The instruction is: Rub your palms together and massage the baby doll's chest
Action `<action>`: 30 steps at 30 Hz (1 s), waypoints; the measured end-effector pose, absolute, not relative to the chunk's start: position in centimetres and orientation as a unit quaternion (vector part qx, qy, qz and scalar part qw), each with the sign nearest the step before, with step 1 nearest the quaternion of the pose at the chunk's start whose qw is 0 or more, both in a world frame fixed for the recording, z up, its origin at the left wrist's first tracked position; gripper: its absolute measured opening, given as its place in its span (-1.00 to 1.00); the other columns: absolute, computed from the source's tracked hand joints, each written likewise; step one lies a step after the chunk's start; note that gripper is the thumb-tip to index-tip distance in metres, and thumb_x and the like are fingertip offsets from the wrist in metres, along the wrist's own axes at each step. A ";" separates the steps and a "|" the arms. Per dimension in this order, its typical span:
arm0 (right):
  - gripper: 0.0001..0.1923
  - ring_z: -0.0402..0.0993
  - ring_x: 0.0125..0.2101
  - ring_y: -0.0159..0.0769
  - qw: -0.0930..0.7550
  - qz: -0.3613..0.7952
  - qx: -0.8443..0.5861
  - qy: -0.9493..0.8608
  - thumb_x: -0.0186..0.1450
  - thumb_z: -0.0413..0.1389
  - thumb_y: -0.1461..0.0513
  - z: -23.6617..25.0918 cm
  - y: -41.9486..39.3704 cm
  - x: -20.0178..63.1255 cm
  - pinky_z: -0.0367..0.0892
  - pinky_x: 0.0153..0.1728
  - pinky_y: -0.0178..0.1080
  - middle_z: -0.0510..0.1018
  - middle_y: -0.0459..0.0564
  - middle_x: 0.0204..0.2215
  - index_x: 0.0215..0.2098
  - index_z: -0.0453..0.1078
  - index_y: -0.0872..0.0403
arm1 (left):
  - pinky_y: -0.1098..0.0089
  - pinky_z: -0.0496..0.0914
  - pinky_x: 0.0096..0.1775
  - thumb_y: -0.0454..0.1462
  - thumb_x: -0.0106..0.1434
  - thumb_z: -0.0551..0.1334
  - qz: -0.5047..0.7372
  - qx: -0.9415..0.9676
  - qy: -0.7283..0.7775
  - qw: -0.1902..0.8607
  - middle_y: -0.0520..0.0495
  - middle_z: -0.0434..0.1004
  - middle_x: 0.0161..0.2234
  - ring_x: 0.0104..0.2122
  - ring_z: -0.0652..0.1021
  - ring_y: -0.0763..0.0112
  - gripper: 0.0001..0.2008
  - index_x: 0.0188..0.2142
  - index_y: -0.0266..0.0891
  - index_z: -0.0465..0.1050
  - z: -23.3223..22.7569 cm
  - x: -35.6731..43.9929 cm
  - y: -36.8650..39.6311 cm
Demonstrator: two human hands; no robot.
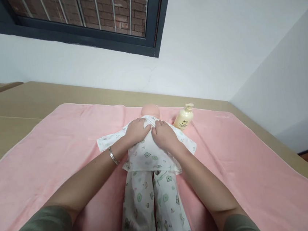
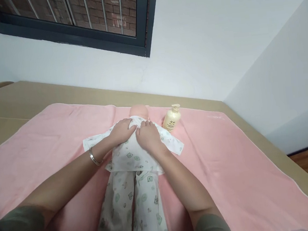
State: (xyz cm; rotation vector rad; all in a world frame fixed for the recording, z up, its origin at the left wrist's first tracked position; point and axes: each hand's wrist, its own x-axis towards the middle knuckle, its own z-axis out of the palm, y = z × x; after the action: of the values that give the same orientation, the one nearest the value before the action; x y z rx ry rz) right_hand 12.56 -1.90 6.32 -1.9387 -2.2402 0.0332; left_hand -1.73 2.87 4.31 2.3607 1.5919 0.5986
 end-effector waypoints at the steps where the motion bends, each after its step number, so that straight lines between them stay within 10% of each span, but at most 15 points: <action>1: -0.55 0.31 0.20 0.03 0.084 0.012 -0.647 -0.757 0.49 -0.19 0.22 6.4 -2.2 12.3 0.09 0.24 -0.07 0.44 0.39 0.17 0.17 0.31 0.33 | 0.14 0.40 0.01 -0.14 0.38 0.01 0.200 0.808 0.542 0.119 -0.28 0.59 -0.02 -0.02 0.56 0.03 -0.63 -0.02 -0.30 0.45 4.4 -1.8 2.9; 11: -0.63 0.48 -0.04 -0.16 0.159 0.145 -0.629 -0.747 0.50 -0.19 0.12 6.7 0.6 15.8 0.30 -0.06 -0.22 0.60 0.09 -0.03 -0.08 0.41 0.07 | 0.01 0.28 0.16 -0.22 0.42 -0.02 0.179 0.831 0.527 -0.012 -0.46 0.46 0.11 0.14 0.44 -0.10 -0.57 0.15 -0.42 0.34 4.1 -0.3 -0.7; 22: -0.66 0.47 0.00 0.00 0.045 -0.003 -0.618 -0.785 0.45 -0.14 0.28 7.7 -2.6 13.1 0.23 0.03 -0.12 0.58 0.29 -0.06 -0.01 0.43 0.21 | 0.18 0.40 0.04 -0.15 0.43 -0.04 0.217 0.815 0.521 0.131 -0.28 0.59 -0.01 -0.01 0.56 0.09 -0.62 -0.03 -0.29 0.45 4.7 -1.7 2.9; 30: -0.63 0.49 -0.02 -0.13 0.165 0.103 -0.636 -0.747 0.50 -0.14 0.08 6.3 0.4 15.4 0.26 0.01 -0.18 0.59 0.12 0.02 0.03 0.40 0.09 | -0.02 0.28 0.17 -0.22 0.42 -0.03 0.191 0.834 0.517 0.028 -0.49 0.35 0.22 0.25 0.34 -0.14 -0.51 0.25 -0.44 0.24 3.6 -0.4 -0.1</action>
State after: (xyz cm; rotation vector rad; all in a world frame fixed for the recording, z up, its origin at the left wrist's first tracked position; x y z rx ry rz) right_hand 15.39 0.39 6.32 -1.8122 -2.1272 0.2938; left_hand -0.43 -0.06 3.59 2.5729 1.5971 0.5891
